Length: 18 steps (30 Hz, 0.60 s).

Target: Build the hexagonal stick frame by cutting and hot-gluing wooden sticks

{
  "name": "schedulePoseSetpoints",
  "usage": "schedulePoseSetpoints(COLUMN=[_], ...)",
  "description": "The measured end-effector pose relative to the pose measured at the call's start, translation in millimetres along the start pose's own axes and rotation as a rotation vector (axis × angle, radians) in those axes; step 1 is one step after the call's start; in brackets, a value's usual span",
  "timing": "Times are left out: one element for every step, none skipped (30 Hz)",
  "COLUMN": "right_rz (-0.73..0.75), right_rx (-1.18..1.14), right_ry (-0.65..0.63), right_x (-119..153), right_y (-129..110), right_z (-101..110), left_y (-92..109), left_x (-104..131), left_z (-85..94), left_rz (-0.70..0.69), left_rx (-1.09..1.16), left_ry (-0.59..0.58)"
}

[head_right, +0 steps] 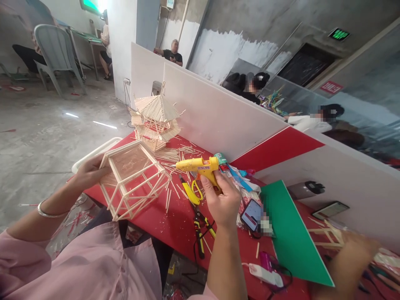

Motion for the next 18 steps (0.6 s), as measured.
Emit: schedulePoseSetpoints(right_rz=[-0.027, -0.05, -0.064, -0.067, -0.061, -0.049, -0.037, -0.027, -0.019, -0.012, -0.003, 0.01, 0.024, 0.037, 0.047, 0.051, 0.049, 0.043], right_rx=[-0.009, -0.017, -0.025, -0.031, -0.035, -0.038, -0.039, -0.037, -0.033, -0.028, -0.024, -0.023, -0.024, -0.026, -0.025, -0.022, -0.016, -0.008], right_ry=[0.012, 0.017, 0.018, 0.014, 0.007, 0.003, -0.003, -0.007, -0.009, -0.011, -0.011, -0.017, -0.029, -0.043, -0.057, -0.064, -0.06, -0.044], right_x=[2, 3, 4, 5, 5, 6, 6, 6, 6, 7, 7, 7, 8, 8, 8, 8, 8, 7], right_y=[0, 0, -2, -5, -8, -12, -16, -19, -22, -24, -26, -27, -27, -27, -27, -27, -27, -26], right_z=[1, 3, 5, 6, 8, 9, 10, 11, 12, 13, 13, 14, 13, 13, 13, 12, 12, 12], left_y=[1, 2, 3, 4, 4, 4, 4, 3, 3, 2, 1, 1, 1, 1, 2, 2, 3, 4], left_x=[0, 0, 1, 1, 1, 0, 0, 0, 0, 0, 0, 0, 1, 1, 2, 2, 3, 3], left_z=[-0.7, -1.6, -2.6, -4.0, -5.2, -6.4, -7.4, -8.1, -8.6, -8.9, -8.9, -8.9, -8.7, -8.6, -8.5, -8.4, -8.2, -8.0], left_rz=[-0.032, -0.076, -0.114, -0.122, -0.122, -0.118, -0.113, -0.105, -0.1, -0.098, -0.099, -0.101, -0.104, -0.107, -0.112, -0.118, -0.13, -0.147], left_rx=[-0.029, -0.076, -0.117, -0.13, -0.126, -0.116, -0.101, -0.086, -0.074, -0.066, -0.063, -0.066, -0.072, -0.079, -0.087, -0.094, -0.101, -0.108], left_ry=[-0.008, -0.012, -0.011, -0.023, -0.028, -0.032, -0.035, -0.037, -0.036, -0.033, -0.029, -0.026, -0.023, -0.022, -0.019, -0.015, -0.01, -0.004])
Point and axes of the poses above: each hand's wrist, its own x-axis away from the middle knuckle, its own z-axis out of the back of the hand, y = z × x, the point moved 2 cm from there along -x, towards the middle knuckle, and after that the axes turned 6 degrees about x, right-handed, at the moved point
